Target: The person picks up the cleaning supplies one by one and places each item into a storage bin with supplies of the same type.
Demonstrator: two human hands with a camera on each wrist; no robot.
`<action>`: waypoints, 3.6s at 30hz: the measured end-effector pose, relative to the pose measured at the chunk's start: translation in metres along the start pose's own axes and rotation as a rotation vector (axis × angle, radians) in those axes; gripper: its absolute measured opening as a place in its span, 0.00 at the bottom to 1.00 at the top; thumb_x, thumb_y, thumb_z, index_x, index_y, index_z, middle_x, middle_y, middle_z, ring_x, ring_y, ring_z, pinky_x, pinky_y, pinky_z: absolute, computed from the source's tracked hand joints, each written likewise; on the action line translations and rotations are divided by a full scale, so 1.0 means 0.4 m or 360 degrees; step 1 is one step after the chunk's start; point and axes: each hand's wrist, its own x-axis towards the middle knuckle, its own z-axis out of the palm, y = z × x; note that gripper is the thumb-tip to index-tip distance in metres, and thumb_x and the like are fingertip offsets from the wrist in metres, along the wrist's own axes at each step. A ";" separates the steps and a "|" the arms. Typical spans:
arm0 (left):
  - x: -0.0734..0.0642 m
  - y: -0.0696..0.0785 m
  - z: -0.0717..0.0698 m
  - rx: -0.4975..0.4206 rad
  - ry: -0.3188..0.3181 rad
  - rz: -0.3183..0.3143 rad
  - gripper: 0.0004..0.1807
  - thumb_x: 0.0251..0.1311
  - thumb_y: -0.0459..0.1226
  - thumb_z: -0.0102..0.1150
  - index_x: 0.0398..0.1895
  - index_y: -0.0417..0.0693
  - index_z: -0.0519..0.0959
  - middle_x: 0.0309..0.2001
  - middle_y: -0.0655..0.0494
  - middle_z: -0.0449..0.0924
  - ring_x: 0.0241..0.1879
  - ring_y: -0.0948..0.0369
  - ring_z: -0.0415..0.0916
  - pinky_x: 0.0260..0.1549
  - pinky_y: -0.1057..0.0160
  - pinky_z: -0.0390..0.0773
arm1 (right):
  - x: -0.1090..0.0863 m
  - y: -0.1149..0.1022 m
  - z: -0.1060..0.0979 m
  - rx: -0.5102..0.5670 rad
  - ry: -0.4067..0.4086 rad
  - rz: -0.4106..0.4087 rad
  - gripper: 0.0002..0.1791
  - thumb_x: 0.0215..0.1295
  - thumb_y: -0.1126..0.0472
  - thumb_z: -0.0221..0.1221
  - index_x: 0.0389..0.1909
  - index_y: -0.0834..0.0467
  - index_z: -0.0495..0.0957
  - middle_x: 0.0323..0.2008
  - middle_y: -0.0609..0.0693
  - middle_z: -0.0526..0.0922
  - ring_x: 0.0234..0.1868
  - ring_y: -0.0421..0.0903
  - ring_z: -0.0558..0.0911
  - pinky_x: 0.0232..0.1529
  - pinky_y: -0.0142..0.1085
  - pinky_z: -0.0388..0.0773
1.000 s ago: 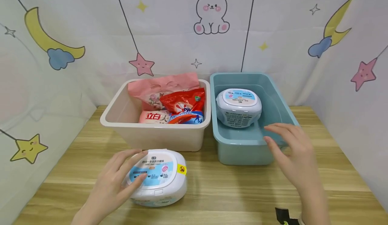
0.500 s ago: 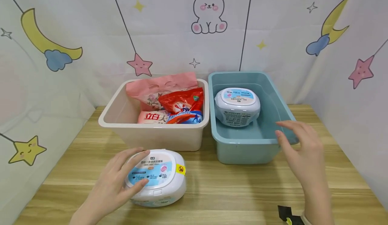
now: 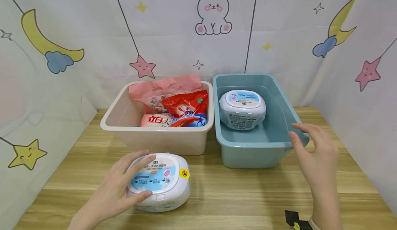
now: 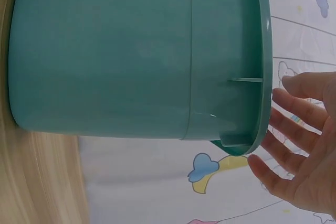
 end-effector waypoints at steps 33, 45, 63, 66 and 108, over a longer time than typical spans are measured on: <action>-0.010 -0.017 0.006 -0.0047 -0.0224 -0.0037 0.53 0.37 0.73 0.62 0.71 0.77 0.57 0.72 0.61 0.56 0.68 0.56 0.57 0.58 0.40 0.69 | -0.001 0.045 -0.004 -0.0140 0.0009 0.0522 0.15 0.62 0.63 0.62 0.49 0.63 0.81 0.38 0.21 0.70 0.40 0.19 0.70 0.38 0.08 0.67; -0.006 -0.027 0.003 -0.0104 -0.0310 -0.0052 0.53 0.35 0.74 0.61 0.71 0.80 0.55 0.73 0.62 0.53 0.68 0.56 0.56 0.57 0.41 0.71 | 0.002 0.054 -0.007 -0.0246 -0.0140 0.0727 0.18 0.65 0.57 0.60 0.55 0.55 0.79 0.45 0.31 0.71 0.38 0.19 0.67 0.34 0.10 0.64; 0.002 -0.039 0.000 -0.0219 -0.0408 -0.0061 0.56 0.31 0.70 0.70 0.70 0.81 0.56 0.75 0.60 0.50 0.69 0.55 0.55 0.54 0.43 0.73 | 0.006 0.069 -0.029 -0.0124 -0.0311 0.0872 0.24 0.66 0.50 0.58 0.61 0.52 0.75 0.56 0.36 0.72 0.40 0.22 0.67 0.33 0.12 0.67; 0.004 -0.040 0.000 -0.0220 -0.0404 -0.0035 0.56 0.31 0.70 0.69 0.70 0.79 0.56 0.75 0.59 0.51 0.69 0.55 0.55 0.54 0.44 0.74 | 0.007 0.071 -0.031 -0.0102 -0.0321 0.0885 0.24 0.66 0.50 0.58 0.61 0.50 0.75 0.56 0.34 0.71 0.40 0.22 0.68 0.32 0.13 0.68; 0.036 -0.033 -0.020 -0.0247 -0.0615 -0.0078 0.58 0.30 0.63 0.75 0.69 0.85 0.54 0.74 0.63 0.48 0.68 0.54 0.53 0.50 0.46 0.75 | -0.002 0.116 -0.050 0.1388 -0.0338 0.0949 0.22 0.62 0.76 0.57 0.56 0.58 0.79 0.45 0.45 0.78 0.35 0.35 0.85 0.39 0.25 0.82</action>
